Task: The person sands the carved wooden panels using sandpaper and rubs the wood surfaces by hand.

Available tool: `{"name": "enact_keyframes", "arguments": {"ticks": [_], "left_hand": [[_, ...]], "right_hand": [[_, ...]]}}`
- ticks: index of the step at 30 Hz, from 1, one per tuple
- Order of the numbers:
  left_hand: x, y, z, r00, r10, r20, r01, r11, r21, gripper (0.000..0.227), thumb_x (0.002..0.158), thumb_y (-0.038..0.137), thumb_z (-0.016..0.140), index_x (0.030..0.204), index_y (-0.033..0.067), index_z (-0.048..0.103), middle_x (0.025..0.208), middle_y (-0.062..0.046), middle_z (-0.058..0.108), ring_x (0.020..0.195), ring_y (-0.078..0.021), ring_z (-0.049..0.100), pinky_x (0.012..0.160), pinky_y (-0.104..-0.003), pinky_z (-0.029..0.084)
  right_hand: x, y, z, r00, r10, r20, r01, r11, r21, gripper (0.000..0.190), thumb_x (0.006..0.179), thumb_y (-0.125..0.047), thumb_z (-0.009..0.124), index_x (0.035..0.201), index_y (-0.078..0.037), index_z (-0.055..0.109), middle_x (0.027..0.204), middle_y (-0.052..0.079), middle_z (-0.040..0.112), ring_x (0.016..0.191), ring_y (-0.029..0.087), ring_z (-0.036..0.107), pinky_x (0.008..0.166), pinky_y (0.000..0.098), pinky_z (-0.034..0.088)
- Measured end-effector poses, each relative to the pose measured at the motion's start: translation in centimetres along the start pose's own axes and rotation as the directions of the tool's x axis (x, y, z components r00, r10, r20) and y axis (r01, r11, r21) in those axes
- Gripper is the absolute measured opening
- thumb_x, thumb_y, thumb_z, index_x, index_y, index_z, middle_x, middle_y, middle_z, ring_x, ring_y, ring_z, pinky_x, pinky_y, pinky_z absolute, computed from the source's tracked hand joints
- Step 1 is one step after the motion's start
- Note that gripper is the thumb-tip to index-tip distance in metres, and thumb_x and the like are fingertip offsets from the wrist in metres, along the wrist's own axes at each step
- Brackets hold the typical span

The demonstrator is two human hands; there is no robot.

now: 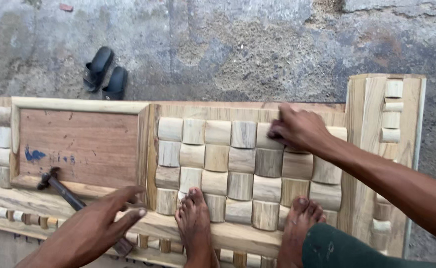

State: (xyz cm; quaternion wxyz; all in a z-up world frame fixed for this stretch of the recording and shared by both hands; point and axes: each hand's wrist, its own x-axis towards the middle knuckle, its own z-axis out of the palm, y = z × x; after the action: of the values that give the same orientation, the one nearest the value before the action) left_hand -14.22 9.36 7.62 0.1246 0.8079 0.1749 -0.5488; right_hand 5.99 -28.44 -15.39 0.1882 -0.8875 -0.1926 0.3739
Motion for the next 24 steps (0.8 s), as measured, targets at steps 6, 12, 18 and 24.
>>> {"name": "enact_keyframes", "arguments": {"ticks": [6,12,18,24], "left_hand": [[-0.1,1.4,-0.3,0.995,-0.053,-0.079,0.06,0.994,0.094,0.07,0.094,0.056,0.052,0.154,0.0222,0.042,0.143,-0.01,0.06,0.131,-0.0283,0.06,0.111,-0.041,0.048],[1.6,1.2,-0.5,0.988,0.122,-0.09,-0.112,0.988,0.106,0.064,0.092,0.051,0.053,0.147,0.0172,0.05,0.137,-0.014,0.063,0.127,-0.0314,0.062,0.108,-0.043,0.049],[3.4,3.3,-2.4,0.979,0.197,-0.043,-0.182,0.955,0.236,0.062,0.094,0.049,0.052,0.147,0.0172,0.049,0.139,-0.014,0.061,0.128,-0.0321,0.059,0.109,-0.044,0.047],[3.2,5.6,-7.5,0.993,0.116,-0.018,-0.089,0.844,0.529,0.057,0.1,0.047,0.046,0.149,0.018,0.039,0.144,-0.01,0.057,0.131,-0.0267,0.059,0.115,-0.046,0.045]], "right_hand": [[2.0,-2.8,3.9,0.961,-0.016,-0.276,0.032,0.998,0.055,0.048,0.087,-0.042,0.072,0.119,-0.01,0.057,0.078,0.015,0.076,0.057,0.027,0.069,0.047,0.044,0.05],[-3.0,-4.3,8.5,0.92,0.087,-0.382,-0.046,0.992,0.116,0.04,0.099,-0.042,0.066,0.112,-0.005,0.061,0.068,0.013,0.071,0.049,0.022,0.066,0.043,0.0413,0.052],[-1.9,-5.5,9.1,0.817,0.234,-0.527,-0.147,0.968,0.202,0.036,0.1,-0.04,0.064,0.097,-0.004,0.065,0.058,0.009,0.066,0.043,0.02,0.056,0.043,0.04,0.044],[-2.8,-5.1,7.3,0.847,0.298,-0.44,-0.162,0.933,0.321,0.034,0.098,-0.042,0.061,0.092,-0.012,0.076,0.06,0.009,0.066,0.049,0.02,0.06,0.049,0.0431,0.048]]}}
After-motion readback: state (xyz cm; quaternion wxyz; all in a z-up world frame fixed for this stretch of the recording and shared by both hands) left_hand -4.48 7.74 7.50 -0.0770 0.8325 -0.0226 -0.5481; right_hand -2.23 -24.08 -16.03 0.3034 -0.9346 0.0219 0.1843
